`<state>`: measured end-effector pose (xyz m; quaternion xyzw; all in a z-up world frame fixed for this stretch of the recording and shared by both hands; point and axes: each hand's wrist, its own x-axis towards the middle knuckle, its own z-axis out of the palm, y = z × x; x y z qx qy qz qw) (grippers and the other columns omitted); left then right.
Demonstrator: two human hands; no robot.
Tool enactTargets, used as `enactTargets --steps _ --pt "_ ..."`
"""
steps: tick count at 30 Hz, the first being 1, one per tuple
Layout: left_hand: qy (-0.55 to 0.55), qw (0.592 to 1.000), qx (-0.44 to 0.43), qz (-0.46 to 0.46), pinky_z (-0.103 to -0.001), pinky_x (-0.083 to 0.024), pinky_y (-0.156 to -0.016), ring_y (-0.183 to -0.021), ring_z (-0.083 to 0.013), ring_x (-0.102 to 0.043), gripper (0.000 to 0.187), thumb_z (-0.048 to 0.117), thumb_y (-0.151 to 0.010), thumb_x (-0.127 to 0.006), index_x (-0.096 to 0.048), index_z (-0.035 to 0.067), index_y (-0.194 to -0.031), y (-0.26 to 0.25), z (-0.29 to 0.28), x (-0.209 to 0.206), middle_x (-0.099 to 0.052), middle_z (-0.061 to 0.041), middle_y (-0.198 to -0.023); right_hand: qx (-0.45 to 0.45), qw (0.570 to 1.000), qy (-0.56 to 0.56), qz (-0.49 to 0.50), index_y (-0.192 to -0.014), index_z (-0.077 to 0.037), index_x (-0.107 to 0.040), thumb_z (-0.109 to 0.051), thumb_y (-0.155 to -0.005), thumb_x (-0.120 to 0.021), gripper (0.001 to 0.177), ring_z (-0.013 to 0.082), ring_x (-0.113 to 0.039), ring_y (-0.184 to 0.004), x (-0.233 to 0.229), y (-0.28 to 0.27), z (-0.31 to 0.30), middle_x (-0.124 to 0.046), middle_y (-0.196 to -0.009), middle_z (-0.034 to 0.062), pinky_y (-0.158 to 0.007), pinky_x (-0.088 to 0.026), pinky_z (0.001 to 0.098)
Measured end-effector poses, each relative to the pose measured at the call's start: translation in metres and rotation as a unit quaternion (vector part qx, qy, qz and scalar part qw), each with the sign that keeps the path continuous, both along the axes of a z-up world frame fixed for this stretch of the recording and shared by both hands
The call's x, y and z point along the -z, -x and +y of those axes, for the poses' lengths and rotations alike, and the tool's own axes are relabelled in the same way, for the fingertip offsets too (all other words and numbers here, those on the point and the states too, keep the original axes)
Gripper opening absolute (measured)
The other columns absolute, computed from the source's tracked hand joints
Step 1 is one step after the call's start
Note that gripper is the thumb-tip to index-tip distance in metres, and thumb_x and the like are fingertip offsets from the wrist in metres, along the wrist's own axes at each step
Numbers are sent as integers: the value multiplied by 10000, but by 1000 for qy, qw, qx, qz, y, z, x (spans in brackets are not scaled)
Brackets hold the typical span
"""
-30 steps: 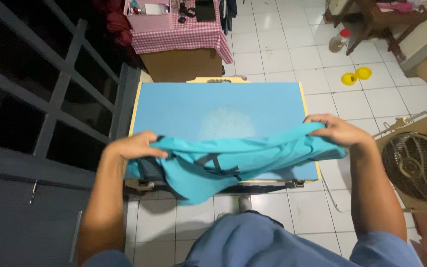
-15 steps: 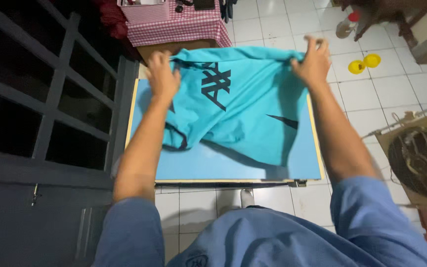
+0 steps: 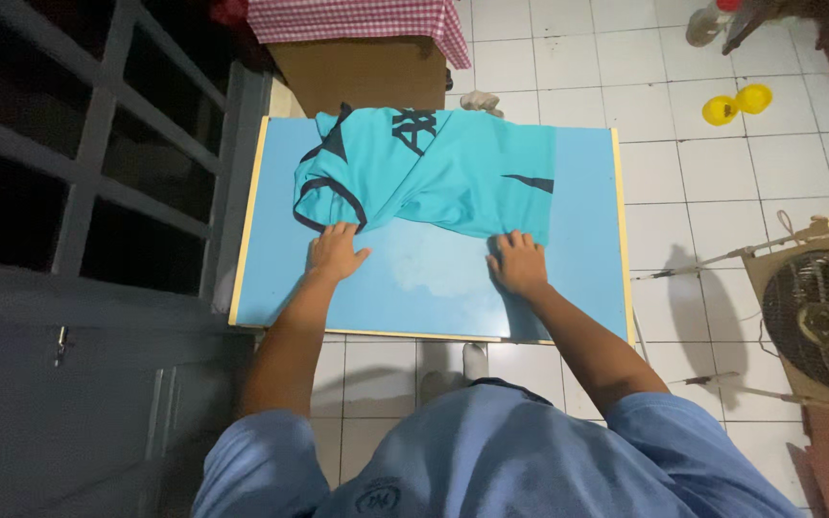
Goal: The person folds a series of shirts on a blue table by hand and places each one into a closet shelf.
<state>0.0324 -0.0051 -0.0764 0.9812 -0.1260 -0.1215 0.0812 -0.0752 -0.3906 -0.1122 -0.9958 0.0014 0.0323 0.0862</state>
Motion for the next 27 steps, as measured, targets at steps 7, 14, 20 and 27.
enactTargets --steps 7,14,20,27 --pt "-113 993 2 -35 -541 -438 -1033 -1257 -299 -600 589 494 -897 -722 -545 173 -1358 5 -14 21 -633 -75 -1334 51 998 23 -15 -1297 -143 -596 -230 -977 -552 334 339 -538 -1203 25 -14 -26 -611 -1221 106 -957 -442 523" --pt "-74 997 8 19 -520 -524 -827 -939 -403 -706 636 252 -982 -608 -385 265 -1578 18 8 44 -715 -175 -1007 -27 992 46 -117 -1159 -95 -589 -93 -875 -514 294 322 -566 -1215 34 9 -61 -638 -1190 131 -1043 -398 502" --pt "33 984 136 -109 -510 -503 -825 -971 -325 -682 280 197 -873 -638 -634 196 -1152 77 34 49 -673 -104 -1053 -9 996 -11 -88 -1238 -122 -577 -67 -959 -489 298 329 -593 -1141 7 58 -68 -627 -1100 136 -991 -413 501" --pt "144 981 118 -58 -535 -482 -853 -939 -401 -661 244 170 -989 -571 -556 111 -1225 125 52 7 -691 -187 -973 -55 998 20 19 -1231 -149 -576 -265 -914 -602 338 309 -632 -1037 -23 104 -67 -631 -1047 111 -874 -425 472"
